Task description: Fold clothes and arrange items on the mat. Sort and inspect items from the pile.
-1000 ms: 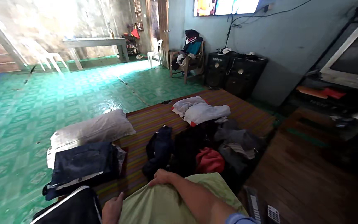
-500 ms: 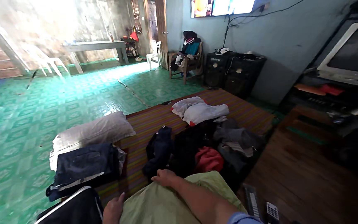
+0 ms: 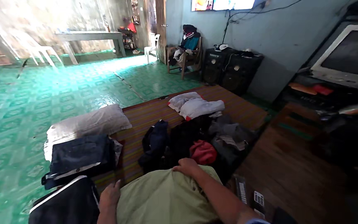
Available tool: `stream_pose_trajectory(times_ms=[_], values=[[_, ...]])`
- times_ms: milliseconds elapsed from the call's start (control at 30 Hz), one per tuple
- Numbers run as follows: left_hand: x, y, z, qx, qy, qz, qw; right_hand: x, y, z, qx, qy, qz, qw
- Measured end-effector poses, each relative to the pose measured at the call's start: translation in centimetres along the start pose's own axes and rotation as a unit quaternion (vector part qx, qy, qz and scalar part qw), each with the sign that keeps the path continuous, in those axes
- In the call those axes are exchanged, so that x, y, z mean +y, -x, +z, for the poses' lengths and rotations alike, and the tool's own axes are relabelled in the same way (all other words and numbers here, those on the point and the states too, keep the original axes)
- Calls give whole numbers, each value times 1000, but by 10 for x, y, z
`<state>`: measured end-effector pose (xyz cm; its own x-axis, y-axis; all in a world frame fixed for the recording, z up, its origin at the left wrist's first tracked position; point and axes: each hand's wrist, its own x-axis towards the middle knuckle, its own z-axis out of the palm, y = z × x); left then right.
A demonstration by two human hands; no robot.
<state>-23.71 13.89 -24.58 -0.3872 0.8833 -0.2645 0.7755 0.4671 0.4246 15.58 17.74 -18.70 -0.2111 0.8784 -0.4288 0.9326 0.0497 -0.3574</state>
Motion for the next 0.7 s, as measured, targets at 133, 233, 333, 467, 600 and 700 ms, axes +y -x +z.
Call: stream_pose_trajectory(times_ms=[133,233,333,467,600,700], values=[[-5,-3,-3,-9,-26,0,1000,1,-11,-1,-22,-33,-5,999],[7,12,-18,-15,-81,16,996,6,-3,-8,-19,-69,-36,997],[53,57,-32,6,-76,152,985,-13,34,-19,28,-10,-40,999],[112,141,-6,-140,22,334,932,-44,82,5,68,19,-106,992],[81,168,38,-178,-114,368,906,-37,104,40,2,52,-144,988],[39,163,32,-123,-200,327,915,-13,111,51,38,52,-135,989]])
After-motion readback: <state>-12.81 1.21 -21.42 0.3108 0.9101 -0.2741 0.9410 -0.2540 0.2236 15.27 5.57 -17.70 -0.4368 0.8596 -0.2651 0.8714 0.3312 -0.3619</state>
